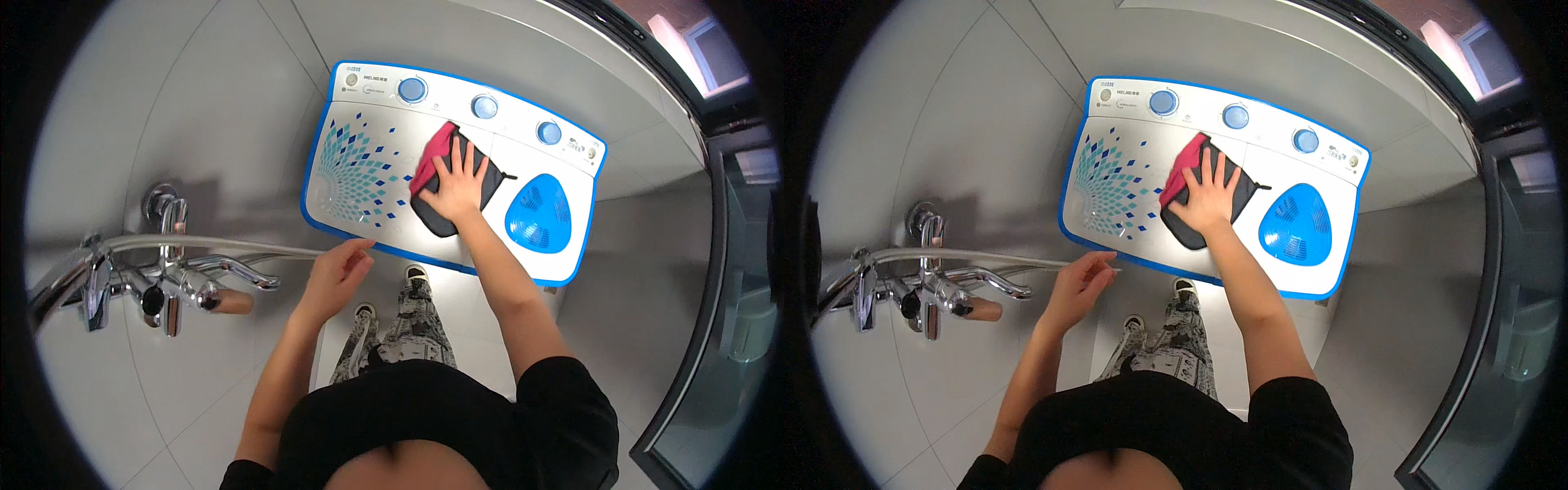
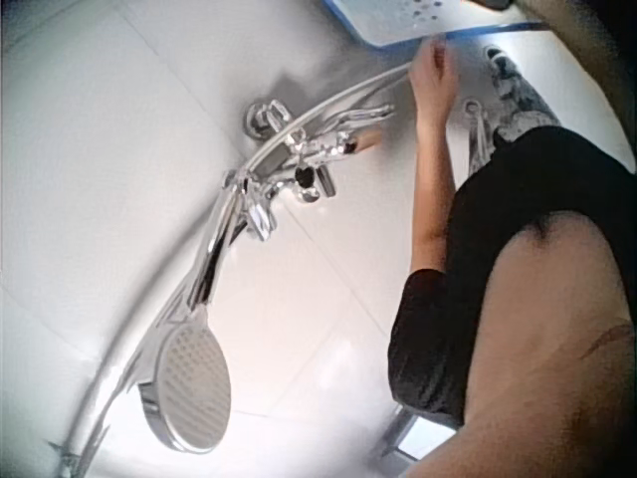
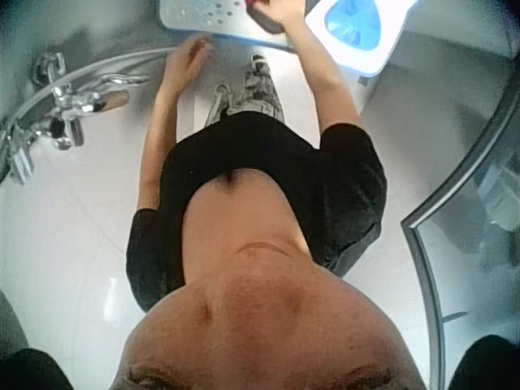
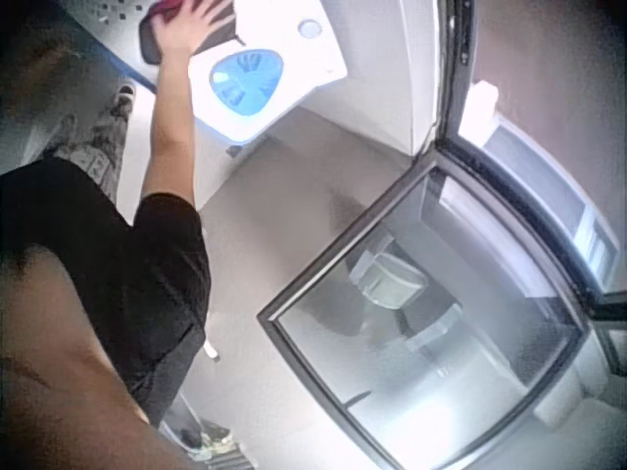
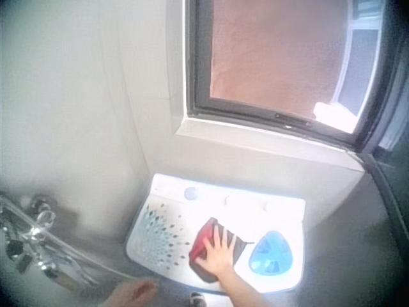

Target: The person cleans bathroom walls using a mini mop, detaches the cloth from the handle, and washes it in a basin of water. They then wipe down the washing machine, floor, and window frame with the cloth by hand before washing it in the basin again.

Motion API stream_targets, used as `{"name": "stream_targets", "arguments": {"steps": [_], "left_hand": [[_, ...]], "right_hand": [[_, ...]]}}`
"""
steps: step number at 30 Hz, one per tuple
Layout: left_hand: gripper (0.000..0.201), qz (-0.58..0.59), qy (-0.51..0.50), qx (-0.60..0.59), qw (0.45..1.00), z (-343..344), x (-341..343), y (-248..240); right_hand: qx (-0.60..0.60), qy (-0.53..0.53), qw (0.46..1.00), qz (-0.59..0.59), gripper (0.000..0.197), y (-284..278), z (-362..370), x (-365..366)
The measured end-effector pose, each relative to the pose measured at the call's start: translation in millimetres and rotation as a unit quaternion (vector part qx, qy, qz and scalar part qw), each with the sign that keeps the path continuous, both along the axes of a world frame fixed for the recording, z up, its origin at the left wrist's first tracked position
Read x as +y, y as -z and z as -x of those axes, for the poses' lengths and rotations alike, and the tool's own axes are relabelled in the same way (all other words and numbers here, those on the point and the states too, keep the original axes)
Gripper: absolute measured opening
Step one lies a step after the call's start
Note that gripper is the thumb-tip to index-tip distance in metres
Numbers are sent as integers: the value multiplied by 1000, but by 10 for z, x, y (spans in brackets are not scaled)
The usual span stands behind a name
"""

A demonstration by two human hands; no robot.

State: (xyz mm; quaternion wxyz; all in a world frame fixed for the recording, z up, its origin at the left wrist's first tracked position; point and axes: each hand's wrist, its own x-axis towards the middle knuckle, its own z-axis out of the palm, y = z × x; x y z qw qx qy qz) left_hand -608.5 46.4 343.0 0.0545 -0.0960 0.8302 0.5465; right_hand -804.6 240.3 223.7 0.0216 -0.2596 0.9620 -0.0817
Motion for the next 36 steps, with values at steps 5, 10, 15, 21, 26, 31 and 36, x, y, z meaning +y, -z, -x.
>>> {"name": "stream_targets", "arguments": {"steps": [5,10,15,21,26,31,36], "left_hand": [[26,-24,-15,-21,999,185,12,-23],[26,22,-69,-16,997,114,-53,-18],[27,17,-120,-51,991,-117,-106,-14],[26,29,-175,-40,983,-421,-104,64],[25,22,-170,-62,983,-464,-65,-33],[27,32,-121,-36,991,-341,-21,-95],[29,-6,-90,-39,995,-246,40,-94]], "right_hand": [[9,-41,999,16,79,24,521,-596],[44,-141,988,45,78,154,672,-1267],[73,-201,971,108,76,301,842,-1940],[74,-324,940,83,70,341,506,-2485],[74,-505,845,162,39,503,-252,-2295],[55,-610,783,107,34,678,-621,-1473],[13,-477,872,107,62,347,-730,-177]]}}
